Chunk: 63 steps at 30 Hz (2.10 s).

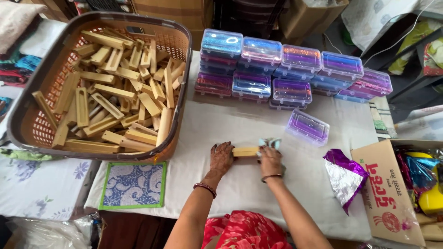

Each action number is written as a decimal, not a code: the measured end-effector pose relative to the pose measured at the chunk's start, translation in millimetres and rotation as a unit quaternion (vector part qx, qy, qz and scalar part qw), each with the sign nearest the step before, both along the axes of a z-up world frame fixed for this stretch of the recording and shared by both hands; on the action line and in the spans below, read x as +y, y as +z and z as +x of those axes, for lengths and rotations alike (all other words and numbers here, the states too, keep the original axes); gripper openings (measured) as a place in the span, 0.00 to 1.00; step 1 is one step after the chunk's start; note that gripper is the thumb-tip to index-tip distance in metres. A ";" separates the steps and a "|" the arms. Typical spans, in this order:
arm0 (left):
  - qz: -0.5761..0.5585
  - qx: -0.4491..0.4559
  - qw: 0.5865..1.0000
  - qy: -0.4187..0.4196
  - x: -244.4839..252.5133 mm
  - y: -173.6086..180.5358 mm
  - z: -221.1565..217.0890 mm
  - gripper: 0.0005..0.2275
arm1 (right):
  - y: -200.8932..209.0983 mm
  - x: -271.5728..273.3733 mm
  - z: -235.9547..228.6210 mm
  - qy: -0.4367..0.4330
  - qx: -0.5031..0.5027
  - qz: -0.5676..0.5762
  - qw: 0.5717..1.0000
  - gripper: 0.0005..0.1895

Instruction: Cleaning and preparing wooden components in a workshop.

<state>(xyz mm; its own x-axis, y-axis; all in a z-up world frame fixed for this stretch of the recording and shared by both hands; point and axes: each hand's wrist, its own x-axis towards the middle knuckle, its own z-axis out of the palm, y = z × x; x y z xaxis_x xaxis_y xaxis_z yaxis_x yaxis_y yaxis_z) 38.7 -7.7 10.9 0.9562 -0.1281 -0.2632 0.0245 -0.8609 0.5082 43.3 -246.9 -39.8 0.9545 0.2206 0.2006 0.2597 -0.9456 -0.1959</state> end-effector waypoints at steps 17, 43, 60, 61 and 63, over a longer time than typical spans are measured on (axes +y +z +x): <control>0.004 -0.017 1.000 0.015 -1.2 -15.6 1.9 0.20 | 3.4 46.8 -8.8 -0.030 -0.096 -0.010 0.995 0.16; 0.013 -0.052 0.998 -0.029 5.6 -14.6 -6.5 0.20 | 16.7 28.7 17.8 0.050 0.215 -0.088 0.971 0.34; -0.008 -0.016 1.000 -0.002 3.5 -14.3 -3.8 0.22 | -28.8 -4.9 31.9 0.005 -0.016 0.162 0.987 0.13; -0.009 -0.016 1.000 -0.004 4.0 -15.1 -3.8 0.22 | -30.3 15.5 27.7 0.003 -0.016 0.160 0.987 0.13; -0.007 -0.022 1.000 -0.014 5.6 -17.3 -4.9 0.21 | -34.5 57.0 18.7 0.033 0.043 0.013 0.998 0.16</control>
<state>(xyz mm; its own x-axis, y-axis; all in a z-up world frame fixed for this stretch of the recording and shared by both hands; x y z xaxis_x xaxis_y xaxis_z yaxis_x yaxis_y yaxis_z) 33.8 -2.1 -6.4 0.9630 -0.1583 -0.2181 -0.0225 -0.8536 0.5204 62.0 -190.0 -74.3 0.9520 0.2796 0.1250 0.3026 -0.9214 -0.2437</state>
